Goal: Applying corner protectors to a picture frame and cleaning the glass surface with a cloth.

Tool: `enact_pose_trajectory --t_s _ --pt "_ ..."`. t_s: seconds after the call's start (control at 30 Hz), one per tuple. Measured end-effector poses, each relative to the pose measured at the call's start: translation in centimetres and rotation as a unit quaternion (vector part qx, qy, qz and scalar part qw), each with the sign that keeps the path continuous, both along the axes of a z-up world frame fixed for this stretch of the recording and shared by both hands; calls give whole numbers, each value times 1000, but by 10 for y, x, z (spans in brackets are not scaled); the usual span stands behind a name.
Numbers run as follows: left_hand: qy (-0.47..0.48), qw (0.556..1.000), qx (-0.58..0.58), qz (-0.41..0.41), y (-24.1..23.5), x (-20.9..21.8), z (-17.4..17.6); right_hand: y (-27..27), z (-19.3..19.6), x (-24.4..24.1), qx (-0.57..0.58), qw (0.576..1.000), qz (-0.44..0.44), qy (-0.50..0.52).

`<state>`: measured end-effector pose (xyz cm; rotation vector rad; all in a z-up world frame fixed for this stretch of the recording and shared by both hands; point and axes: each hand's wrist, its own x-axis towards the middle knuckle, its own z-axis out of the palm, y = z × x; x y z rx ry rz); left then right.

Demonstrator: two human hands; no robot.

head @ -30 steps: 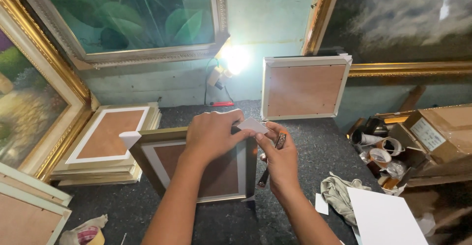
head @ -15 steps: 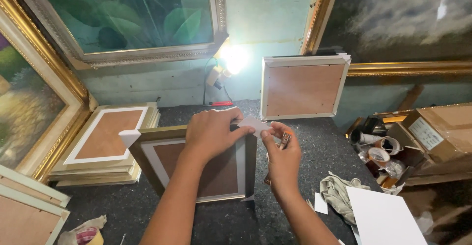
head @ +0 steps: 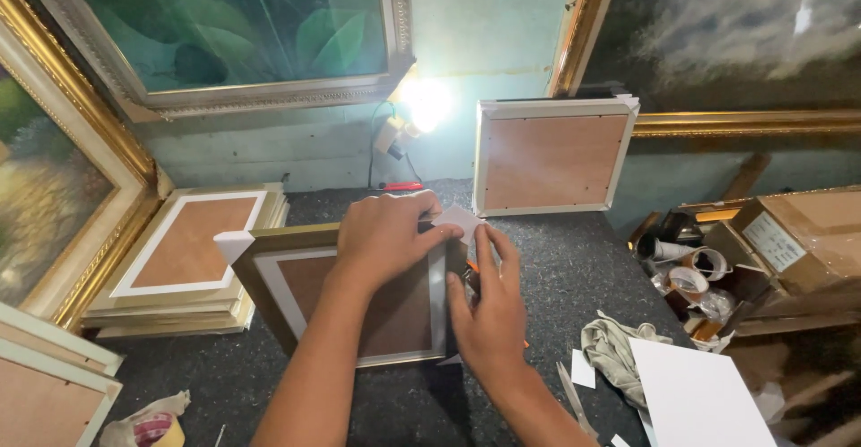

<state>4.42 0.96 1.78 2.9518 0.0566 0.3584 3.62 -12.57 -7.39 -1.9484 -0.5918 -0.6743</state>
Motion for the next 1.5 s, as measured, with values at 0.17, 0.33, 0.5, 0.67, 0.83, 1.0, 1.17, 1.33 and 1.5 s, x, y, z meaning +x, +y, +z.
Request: enact_pose_trajectory --t_s 0.17,0.33,0.5,0.67,0.83,1.0,1.17,1.33,1.5 --pt "2 1000 -7 -7 1 0 1 3 10 6 -21 998 0 60" --pt "-19 996 -84 -28 -7 -15 19 1 22 17 17 996 -19 89" --pt "-6 995 -96 -36 -7 -19 19 -3 34 18 34 995 -16 93" --pt "38 992 -105 -63 -12 -29 28 -5 17 28 117 979 58 157" --pt "35 988 -137 -61 -17 -30 30 -14 9 44 247 919 145 269" --pt "17 992 -102 -78 -18 -30 23 -27 17 43 273 845 199 415" --pt "2 995 -57 -85 -18 -38 18 -35 48 16 312 805 204 462" --pt "-9 995 -27 -95 -24 -51 17 -46 44 12 271 829 204 445" --pt "-31 993 -4 -114 -29 -65 8 -57 38 10 260 779 231 522"
